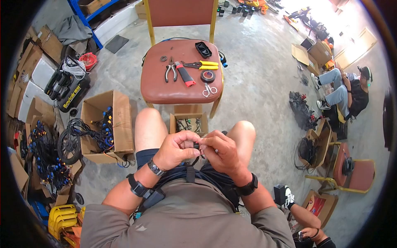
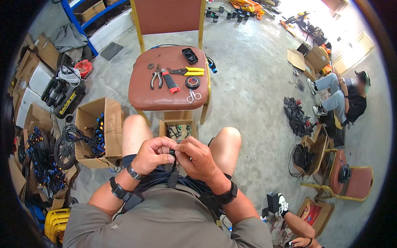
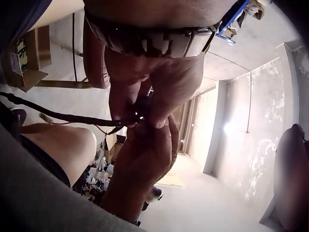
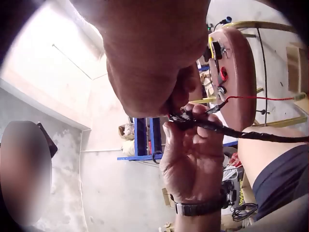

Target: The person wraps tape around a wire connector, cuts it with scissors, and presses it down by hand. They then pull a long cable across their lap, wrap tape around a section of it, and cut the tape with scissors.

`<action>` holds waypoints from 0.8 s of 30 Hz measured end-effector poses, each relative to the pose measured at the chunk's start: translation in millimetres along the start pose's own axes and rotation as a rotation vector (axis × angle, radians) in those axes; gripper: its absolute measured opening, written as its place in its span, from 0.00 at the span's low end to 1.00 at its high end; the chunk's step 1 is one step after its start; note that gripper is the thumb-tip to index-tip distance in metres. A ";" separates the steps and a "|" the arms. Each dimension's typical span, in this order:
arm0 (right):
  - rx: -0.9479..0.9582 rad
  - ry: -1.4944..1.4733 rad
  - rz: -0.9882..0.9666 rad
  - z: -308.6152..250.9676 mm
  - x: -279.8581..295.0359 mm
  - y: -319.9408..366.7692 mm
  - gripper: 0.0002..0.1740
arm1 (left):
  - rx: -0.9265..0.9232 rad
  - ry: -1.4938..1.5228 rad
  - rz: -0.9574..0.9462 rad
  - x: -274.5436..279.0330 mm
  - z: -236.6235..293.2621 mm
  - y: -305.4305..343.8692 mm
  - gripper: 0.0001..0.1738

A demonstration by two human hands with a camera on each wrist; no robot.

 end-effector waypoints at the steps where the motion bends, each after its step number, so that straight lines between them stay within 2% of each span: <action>1: -0.002 0.001 0.004 -0.2 0.5 0.6 0.11 | -0.064 0.013 0.047 -2.8 -1.4 0.2 0.17; 3: -0.140 -0.065 -0.008 8.9 -0.9 2.3 0.09 | -0.122 0.024 0.091 -3.0 -3.8 1.6 0.18; 5: -0.198 -0.100 0.034 13.7 -3.0 2.8 0.09 | -0.193 -0.264 0.145 -1.3 2.4 3.9 0.18; 7: -0.257 -0.134 0.084 22.0 -1.0 5.7 0.08 | -0.113 -0.230 0.170 1.5 -5.1 2.5 0.18; 9: -0.543 -0.373 0.049 52.1 -8.6 12.5 0.09 | -0.032 -0.201 0.200 6.2 -15.0 0.1 0.18; 10: -0.537 -0.551 0.083 58.0 -8.6 13.5 0.13 | -0.108 -0.252 0.187 5.8 -13.7 -0.4 0.18; 11: -0.539 -0.559 0.094 59.9 -6.0 13.6 0.13 | -0.184 -0.303 0.174 4.9 -10.0 0.8 0.18; 15: -0.496 -0.679 0.120 57.8 2.7 16.7 0.13 | -0.054 -0.131 0.220 12.8 -10.9 5.2 0.21; 18: -0.449 -0.597 0.034 54.6 -4.2 19.2 0.14 | -0.097 -0.020 0.219 9.7 -9.0 4.7 0.26; 21: -0.283 -0.307 0.004 40.3 -8.5 8.5 0.07 | -0.162 -0.060 0.154 4.1 -6.8 2.2 0.27; 22: -0.344 -0.341 0.007 33.9 -6.6 5.9 0.04 | -0.139 -0.048 0.162 4.0 -9.0 1.9 0.28; 24: -0.312 -0.345 0.000 37.1 -9.5 6.5 0.05 | -0.109 -0.046 0.158 2.8 -10.8 0.0 0.29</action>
Point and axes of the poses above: each hand's wrist, its own y-axis away from the middle knuckle, its own x-axis out of the back of the hand, z = x × y, the point moved 7 cm from there along -y, towards the middle knuckle, and after that the axes turned 9 degrees about -z, right-handed, at the moved point
